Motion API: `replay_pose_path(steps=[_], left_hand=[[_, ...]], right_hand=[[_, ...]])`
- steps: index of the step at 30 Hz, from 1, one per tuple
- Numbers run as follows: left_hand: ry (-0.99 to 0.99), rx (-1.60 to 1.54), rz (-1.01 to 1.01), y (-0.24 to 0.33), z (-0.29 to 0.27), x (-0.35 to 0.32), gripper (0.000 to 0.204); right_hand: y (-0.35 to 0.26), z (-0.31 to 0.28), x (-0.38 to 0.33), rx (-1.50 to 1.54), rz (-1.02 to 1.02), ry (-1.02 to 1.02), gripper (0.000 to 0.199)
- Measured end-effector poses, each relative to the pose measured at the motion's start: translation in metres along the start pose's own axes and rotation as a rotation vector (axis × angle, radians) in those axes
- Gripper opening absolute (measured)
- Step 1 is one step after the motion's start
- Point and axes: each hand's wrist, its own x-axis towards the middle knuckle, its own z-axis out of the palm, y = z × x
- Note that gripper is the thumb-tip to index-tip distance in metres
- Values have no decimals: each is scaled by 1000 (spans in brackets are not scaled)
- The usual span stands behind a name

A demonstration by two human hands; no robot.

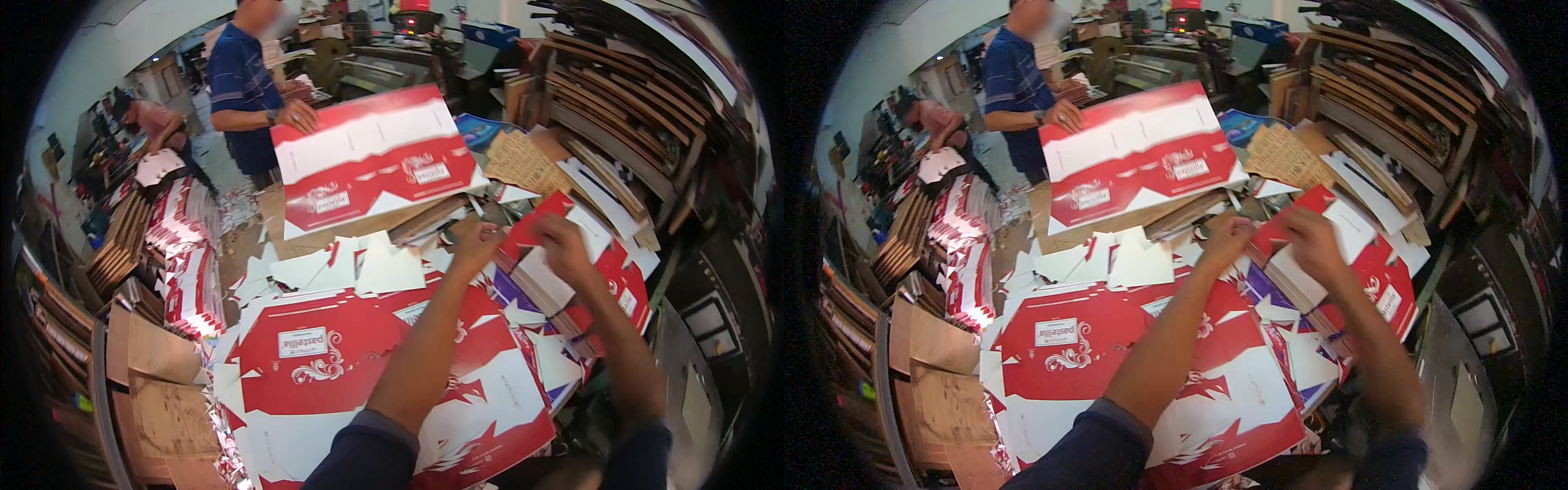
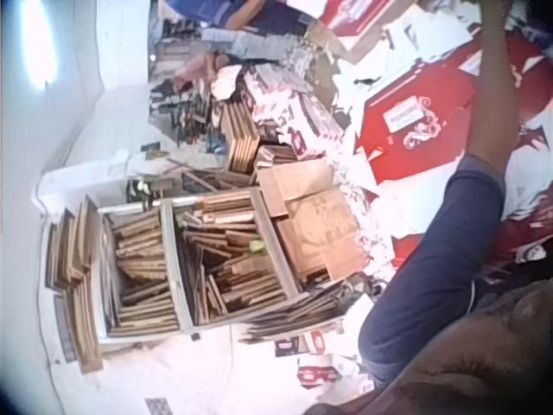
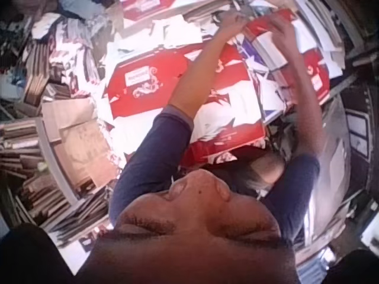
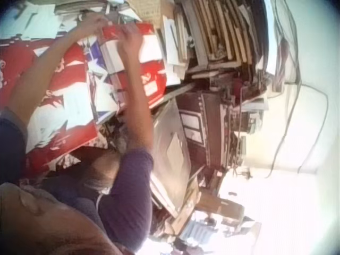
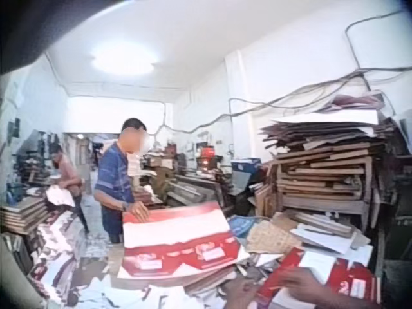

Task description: The person folds and assembles red and white printed cardboard boxes by hand. They repeatedly pick up flat sheets, fold along pre-scored lines, and tuck flaps to form the box structure. A coworker in the background also handles similar materials.

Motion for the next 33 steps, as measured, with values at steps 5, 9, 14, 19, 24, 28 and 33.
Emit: replay_pose_path(steps=[5, 9, 14, 19, 24, 28, 33], left_hand=[[-43, 38, -11, 22, 10, 16, 56], [109, -367, -305, 1, -22, 10, 51], [164, 109, -12, -14, -4, 8, 53], [166, 84, 75, -18, -6, 11, 49], [164, 14, 162, -32, 5, 27, 46], [269, -155, 260, -58, -38, 31, 43], [112, -226, -205, 18, 3, 4, 43]], right_hand=[[-13, 90, 65, -64, -56, 102, 12], [-39, 152, 89, -168, 12, -97, 9], [-12, 136, 82, -180, 74, -46, 6], [-16, 135, 82, -219, 104, -27, 5], [-14, 126, 65, -76, -97, -50, 13], [-65, 61, 38, -14, -317, -53, 23], [-20, -74, -97, -139, -55, 51, 13]])
